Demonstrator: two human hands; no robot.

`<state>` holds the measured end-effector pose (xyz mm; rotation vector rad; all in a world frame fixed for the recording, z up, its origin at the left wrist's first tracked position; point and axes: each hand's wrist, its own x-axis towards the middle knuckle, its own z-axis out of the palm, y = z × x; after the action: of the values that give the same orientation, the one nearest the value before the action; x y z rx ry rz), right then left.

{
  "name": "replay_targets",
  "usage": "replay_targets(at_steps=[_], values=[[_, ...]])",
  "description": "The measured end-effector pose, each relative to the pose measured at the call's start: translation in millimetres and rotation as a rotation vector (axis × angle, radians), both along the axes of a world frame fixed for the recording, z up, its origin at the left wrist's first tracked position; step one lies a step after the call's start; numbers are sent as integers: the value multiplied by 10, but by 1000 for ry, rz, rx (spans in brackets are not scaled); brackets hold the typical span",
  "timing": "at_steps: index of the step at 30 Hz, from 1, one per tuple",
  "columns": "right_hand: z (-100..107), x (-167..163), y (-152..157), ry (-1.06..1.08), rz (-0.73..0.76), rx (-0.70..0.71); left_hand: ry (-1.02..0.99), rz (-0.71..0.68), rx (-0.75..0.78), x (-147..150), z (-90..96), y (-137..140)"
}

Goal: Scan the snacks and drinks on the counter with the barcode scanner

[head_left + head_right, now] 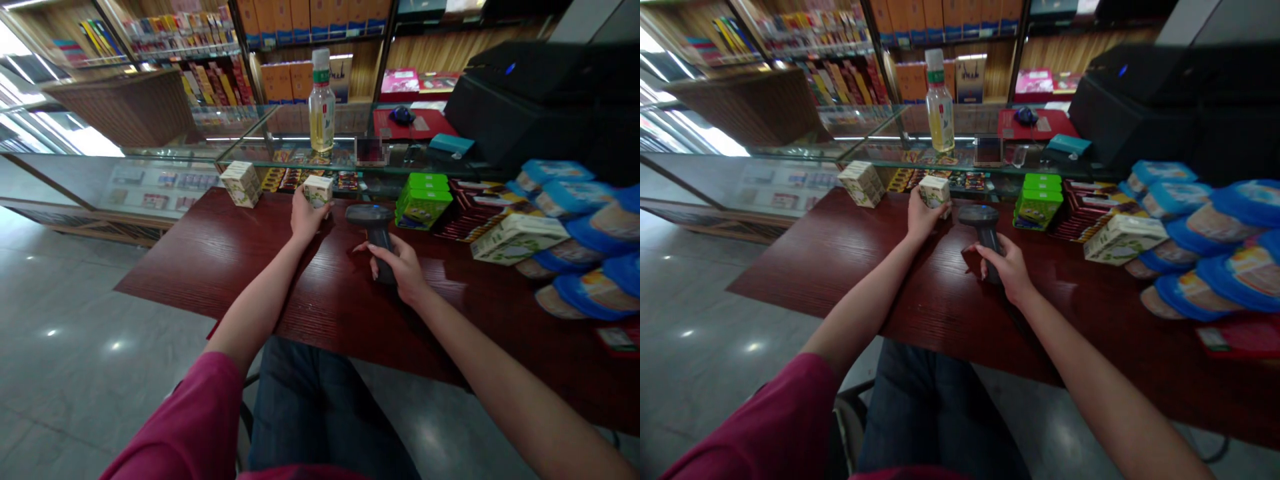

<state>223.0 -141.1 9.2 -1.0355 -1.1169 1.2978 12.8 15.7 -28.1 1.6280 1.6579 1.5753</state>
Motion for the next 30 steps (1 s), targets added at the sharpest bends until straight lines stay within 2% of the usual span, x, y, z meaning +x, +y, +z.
replay_targets(at_steps=[4,7,10,13,15,22,27,30], values=[[18,4,-18,-19,-12,-25,-52,69,-31,-266,11,-138],[30,9,-24,-25,-26,-44,-52,149,-27,-708,2,-315],[44,4,-29,-28,-31,-56,-71,324,21,-1226,14,-427],[60,-6,-35,-51,-45,-75,-97,503,43,-1655,51,-405],[68,-12,-37,-59,-57,-83,-100,536,33,-1836,71,-328],[80,-7,-37,-53,-54,-110,-70,464,-5,-1989,25,-75],[49,4,-14,-56,-33,-89,-1,459,-62,-1984,63,-81],[14,2,-2,-13,-40,-23,12,427,-120,-1940,145,-179]])
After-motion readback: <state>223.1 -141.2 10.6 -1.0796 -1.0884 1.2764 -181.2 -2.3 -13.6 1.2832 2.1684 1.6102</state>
